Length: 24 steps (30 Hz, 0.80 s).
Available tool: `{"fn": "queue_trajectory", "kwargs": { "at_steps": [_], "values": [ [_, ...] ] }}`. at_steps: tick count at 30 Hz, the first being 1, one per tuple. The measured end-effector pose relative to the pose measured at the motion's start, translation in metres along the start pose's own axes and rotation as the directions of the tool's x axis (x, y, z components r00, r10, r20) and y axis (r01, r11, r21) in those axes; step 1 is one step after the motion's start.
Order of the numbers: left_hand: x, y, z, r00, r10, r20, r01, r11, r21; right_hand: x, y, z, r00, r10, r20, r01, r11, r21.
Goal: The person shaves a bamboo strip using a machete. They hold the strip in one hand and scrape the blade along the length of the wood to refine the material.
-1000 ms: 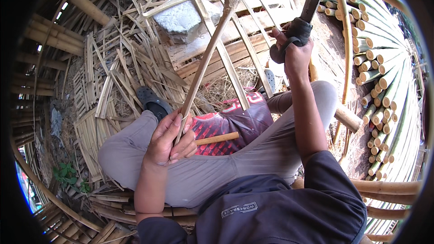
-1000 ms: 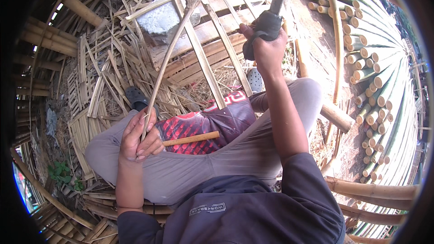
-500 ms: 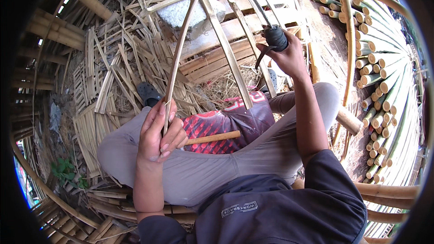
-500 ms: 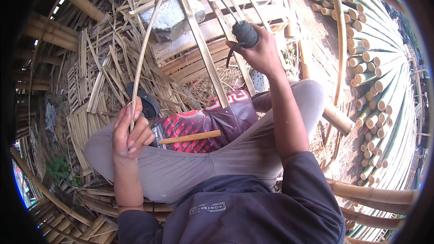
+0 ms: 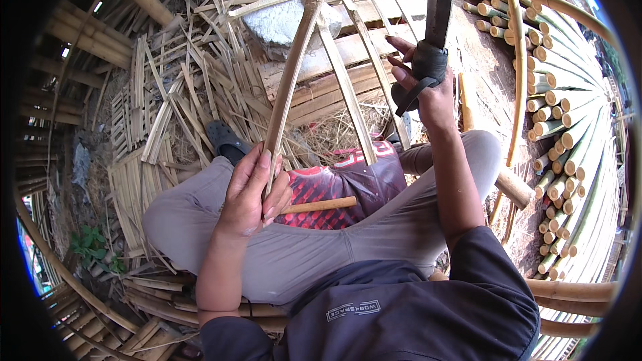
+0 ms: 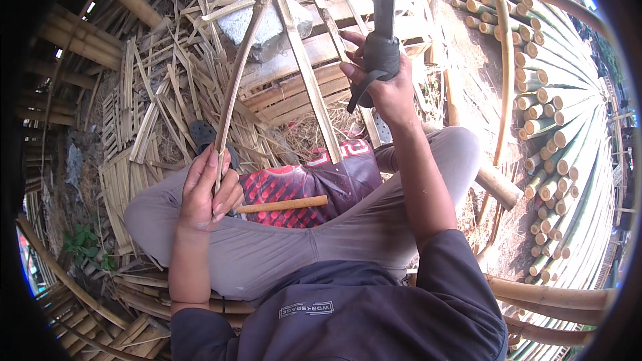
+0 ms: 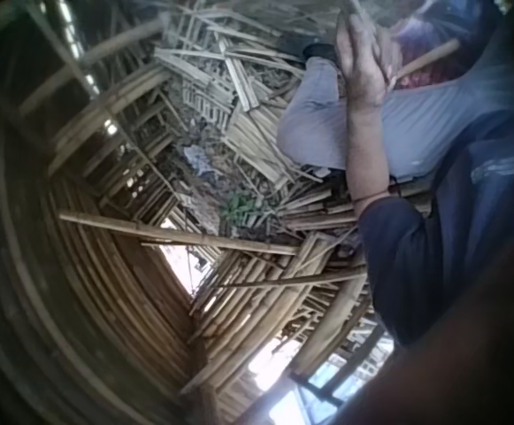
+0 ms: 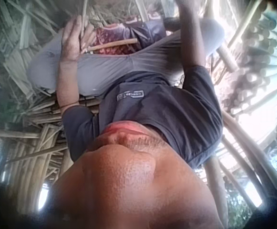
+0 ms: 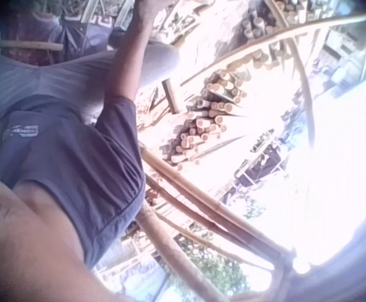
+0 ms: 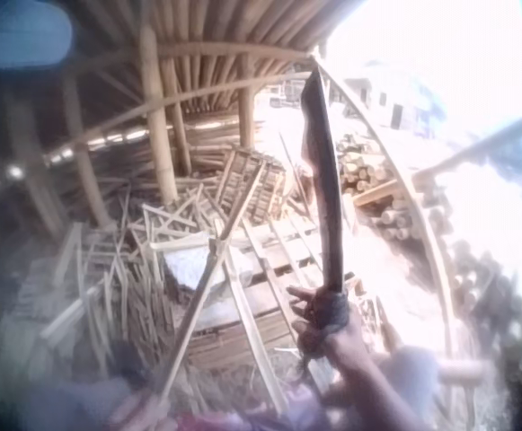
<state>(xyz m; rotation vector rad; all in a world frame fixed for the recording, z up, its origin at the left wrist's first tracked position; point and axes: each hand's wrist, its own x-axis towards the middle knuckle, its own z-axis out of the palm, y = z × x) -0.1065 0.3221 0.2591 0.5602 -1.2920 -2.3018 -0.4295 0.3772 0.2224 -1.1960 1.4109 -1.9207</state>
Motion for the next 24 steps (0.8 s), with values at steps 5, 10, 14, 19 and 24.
{"fn": "queue_trajectory", "kwargs": {
  "at_steps": [5, 10, 14, 19, 24],
  "values": [
    [0.009, -0.033, 0.003, 0.988, 0.11, -0.109, -0.054, 0.906, 0.419, -0.016, -0.008, 0.035, 0.984, 0.09, 0.156, -0.134, 0.944, 0.3],
    [0.014, -0.048, 0.012, 0.974, 0.133, -0.184, -0.003, 0.817, 0.577, -0.027, -0.003, 0.055, 0.976, 0.109, 0.187, -0.151, 0.963, 0.224],
    [0.016, -0.064, 0.017, 0.976, 0.154, -0.154, -0.043, 0.831, 0.554, -0.035, 0.0, 0.065, 0.98, 0.167, 0.105, -0.185, 0.962, 0.199],
    [0.017, -0.072, 0.023, 0.983, 0.131, -0.125, -0.031, 0.801, 0.598, -0.039, 0.003, 0.067, 0.974, 0.224, 0.0, -0.224, 0.974, 0.045],
    [0.015, -0.078, 0.029, 0.988, 0.109, -0.106, -0.027, 0.813, 0.582, -0.042, 0.003, 0.068, 0.938, 0.342, -0.046, -0.345, 0.932, -0.114]
  ]
}}
